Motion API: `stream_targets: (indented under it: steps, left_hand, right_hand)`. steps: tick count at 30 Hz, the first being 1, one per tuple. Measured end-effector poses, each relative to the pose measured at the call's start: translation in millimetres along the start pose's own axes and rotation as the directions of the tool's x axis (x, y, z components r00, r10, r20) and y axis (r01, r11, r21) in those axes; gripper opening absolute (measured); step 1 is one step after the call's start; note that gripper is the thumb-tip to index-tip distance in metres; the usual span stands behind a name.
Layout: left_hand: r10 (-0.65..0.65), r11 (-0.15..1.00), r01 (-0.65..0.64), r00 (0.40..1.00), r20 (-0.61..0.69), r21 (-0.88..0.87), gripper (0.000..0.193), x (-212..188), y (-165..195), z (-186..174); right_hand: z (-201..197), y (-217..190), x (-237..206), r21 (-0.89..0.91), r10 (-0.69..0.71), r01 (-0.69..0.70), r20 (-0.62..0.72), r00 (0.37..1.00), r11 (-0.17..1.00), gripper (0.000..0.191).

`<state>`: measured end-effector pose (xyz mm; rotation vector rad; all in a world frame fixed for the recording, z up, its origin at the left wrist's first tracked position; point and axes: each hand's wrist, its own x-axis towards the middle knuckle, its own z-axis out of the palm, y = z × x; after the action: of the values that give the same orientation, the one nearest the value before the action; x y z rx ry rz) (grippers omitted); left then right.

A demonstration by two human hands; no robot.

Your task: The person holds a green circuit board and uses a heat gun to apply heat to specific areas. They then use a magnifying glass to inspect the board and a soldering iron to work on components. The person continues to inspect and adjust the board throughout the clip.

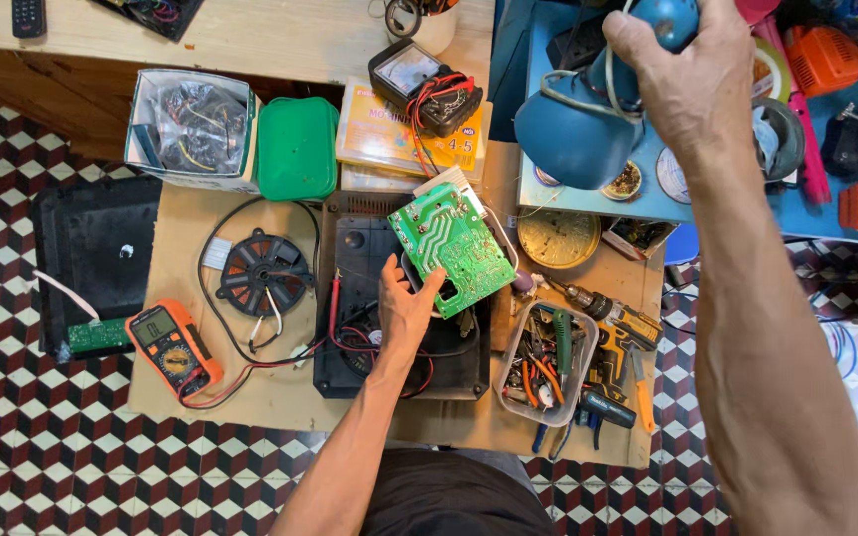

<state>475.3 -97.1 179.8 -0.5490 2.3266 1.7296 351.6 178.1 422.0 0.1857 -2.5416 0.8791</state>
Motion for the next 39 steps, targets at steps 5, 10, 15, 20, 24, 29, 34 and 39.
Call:
stream_targets:
  steps: [5,10,15,20,24,29,34,39]
  left_hand:
    - [-0.071,0.993,0.073,0.997,-0.026,0.089,0.101,-3.1,-2.9,9.3]
    - [0.071,0.987,-0.056,0.992,-0.1,0.15,0.096,-11.5,-10.4,19.9]
    - [0.167,0.968,-0.139,0.978,-0.124,0.208,0.085,-14.6,-13.1,27.1]
    - [0.154,0.974,-0.126,0.977,-0.146,0.186,0.073,-13.3,-15.9,29.2]
    - [0.184,0.967,-0.15,0.971,-0.152,0.208,0.072,-13.8,-17.6,30.4]
    - [0.144,0.979,-0.114,0.974,-0.177,0.171,0.074,-18.8,-16.5,34.2]
    - [0.118,0.981,-0.087,0.977,-0.179,0.171,0.076,-21.4,-16.0,36.5]
    - [0.118,0.98,-0.086,0.978,-0.172,0.182,0.076,-19.5,-16.5,35.4]
  right_hand:
    - [29.7,-4.2,-37.1,0.172,0.078,-0.07,-0.037,0.996,0.983,0.036]
    - [22.6,-16.5,-52.5,0.253,0.125,-0.12,-0.005,0.992,0.96,0.038]
    - [19.5,-17.1,-51.6,0.278,0.147,-0.142,0.005,0.989,0.95,0.04]
    - [25.2,-10.5,-60.9,0.286,0.157,-0.153,0.01,0.988,0.946,0.041]
    - [18.3,0.7,-63.8,0.251,0.056,-0.051,-0.012,0.998,0.967,0.035]
    - [14.9,3.5,-59.1,0.252,0.085,-0.089,0.026,0.996,0.964,0.036]
    - [16.1,-0.4,-58.2,0.242,0.095,-0.101,0.037,0.995,0.965,0.042]
    - [14.7,13.7,-60.4,0.253,0.074,-0.081,0.039,0.997,0.964,0.041]
